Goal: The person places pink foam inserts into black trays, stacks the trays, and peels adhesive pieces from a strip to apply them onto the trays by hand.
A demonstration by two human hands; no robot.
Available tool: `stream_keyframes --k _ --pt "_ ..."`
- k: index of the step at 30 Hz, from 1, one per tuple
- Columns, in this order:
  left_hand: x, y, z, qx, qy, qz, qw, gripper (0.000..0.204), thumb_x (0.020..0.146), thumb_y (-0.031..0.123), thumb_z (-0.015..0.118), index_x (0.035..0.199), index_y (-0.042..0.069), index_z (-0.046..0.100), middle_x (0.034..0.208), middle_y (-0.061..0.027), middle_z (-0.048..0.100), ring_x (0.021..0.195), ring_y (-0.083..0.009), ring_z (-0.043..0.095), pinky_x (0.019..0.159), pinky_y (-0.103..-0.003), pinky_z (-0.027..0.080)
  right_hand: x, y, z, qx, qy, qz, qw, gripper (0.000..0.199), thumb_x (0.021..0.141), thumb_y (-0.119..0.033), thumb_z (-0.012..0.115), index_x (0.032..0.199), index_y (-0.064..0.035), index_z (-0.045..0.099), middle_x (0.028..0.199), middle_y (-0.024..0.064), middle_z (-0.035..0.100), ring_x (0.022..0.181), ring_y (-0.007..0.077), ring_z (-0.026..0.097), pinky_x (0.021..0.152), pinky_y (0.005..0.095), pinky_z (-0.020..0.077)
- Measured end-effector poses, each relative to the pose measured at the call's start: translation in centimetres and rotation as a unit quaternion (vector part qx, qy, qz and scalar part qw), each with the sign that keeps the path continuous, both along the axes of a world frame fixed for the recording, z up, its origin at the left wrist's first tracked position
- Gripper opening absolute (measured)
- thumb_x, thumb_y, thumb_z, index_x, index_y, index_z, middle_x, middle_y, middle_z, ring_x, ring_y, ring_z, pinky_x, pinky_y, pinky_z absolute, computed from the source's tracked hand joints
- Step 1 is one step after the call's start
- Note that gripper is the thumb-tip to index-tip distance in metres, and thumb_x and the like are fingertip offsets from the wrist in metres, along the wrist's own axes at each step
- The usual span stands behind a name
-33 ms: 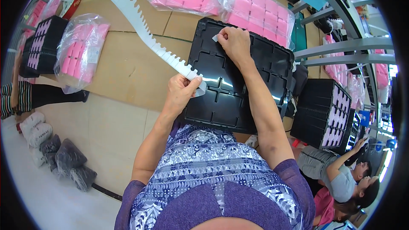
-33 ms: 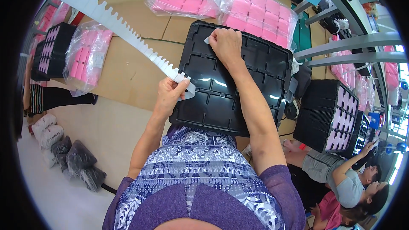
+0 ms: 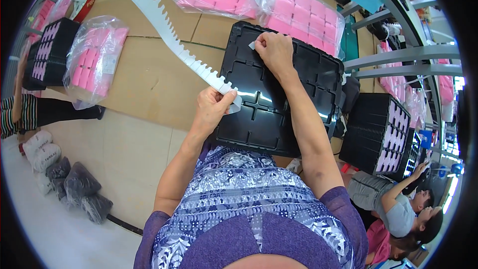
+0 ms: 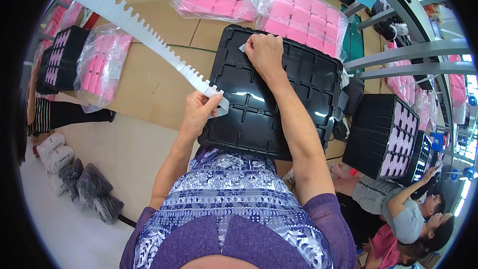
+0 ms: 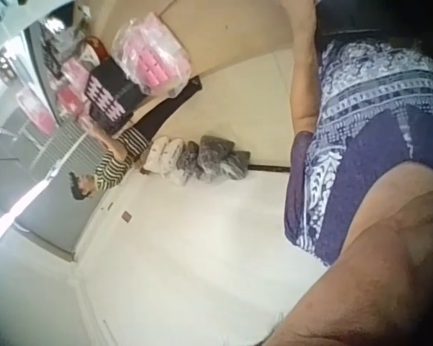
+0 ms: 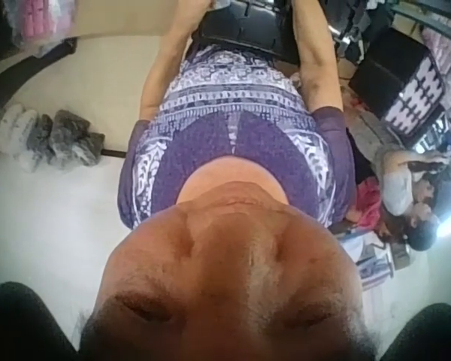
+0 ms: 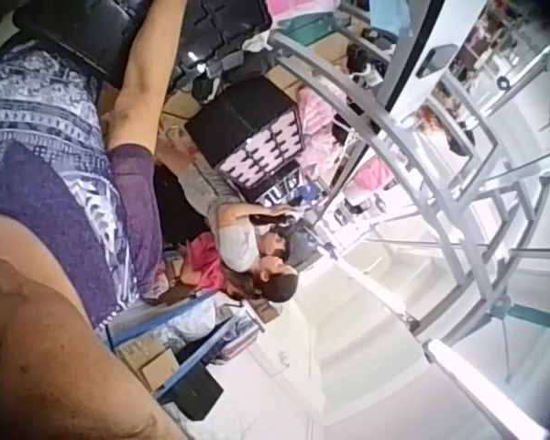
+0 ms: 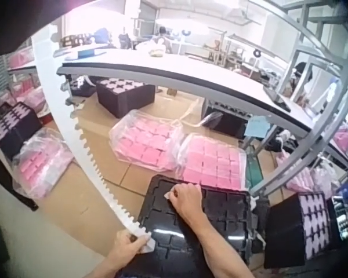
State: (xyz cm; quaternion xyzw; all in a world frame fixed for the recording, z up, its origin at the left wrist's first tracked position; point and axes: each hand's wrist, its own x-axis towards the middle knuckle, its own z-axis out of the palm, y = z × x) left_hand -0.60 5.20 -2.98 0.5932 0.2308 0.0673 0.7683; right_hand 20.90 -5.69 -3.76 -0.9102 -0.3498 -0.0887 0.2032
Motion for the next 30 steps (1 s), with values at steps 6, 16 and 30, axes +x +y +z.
stream_keyframes --k 6,16,30 --pt "0.1 0.1 0.1 0.007 0.011 -0.007 1.0 0.014 0.089 0.015 0.068 0.086 0.001 0.066 0.071 -0.0004 0.064 0.056 -0.0048 0.054 0.05 -0.02 0.043 0.2 0.7 0.5 -0.048 -0.136 0.086 0.986 0.012 0.075 -0.017 0.067 0.075 -0.0059 0.063 0.075 0.0103 0.065 0.074 0.0274 0.062 0.071 0.0403 0.0465" --pt "0.2 0.1 -0.4 0.011 0.003 -0.01 1.0 0.017 0.088 0.017 0.069 0.088 0.0 0.067 0.071 -0.0017 0.064 0.055 -0.0056 0.055 0.05 -0.021 0.044 1.0 0.4 1.8 -0.089 0.02 0.143 0.985 0.014 0.077 -0.017 0.062 0.076 -0.0046 0.056 0.073 0.0149 0.063 0.075 0.0331 0.064 0.064 0.0449 0.05" --pt "0.2 0.3 -0.3 0.004 -0.01 -0.013 1.0 0.015 0.089 0.015 0.066 0.088 0.0 0.066 0.069 0.0006 0.06 0.055 -0.0055 0.053 0.05 -0.022 0.043 0.5 -0.8 1.7 0.13 0.132 0.146 0.972 0.015 0.082 -0.016 0.064 0.08 -0.0012 0.06 0.068 0.0105 0.062 0.062 0.0247 0.06 0.06 0.0356 0.0494"
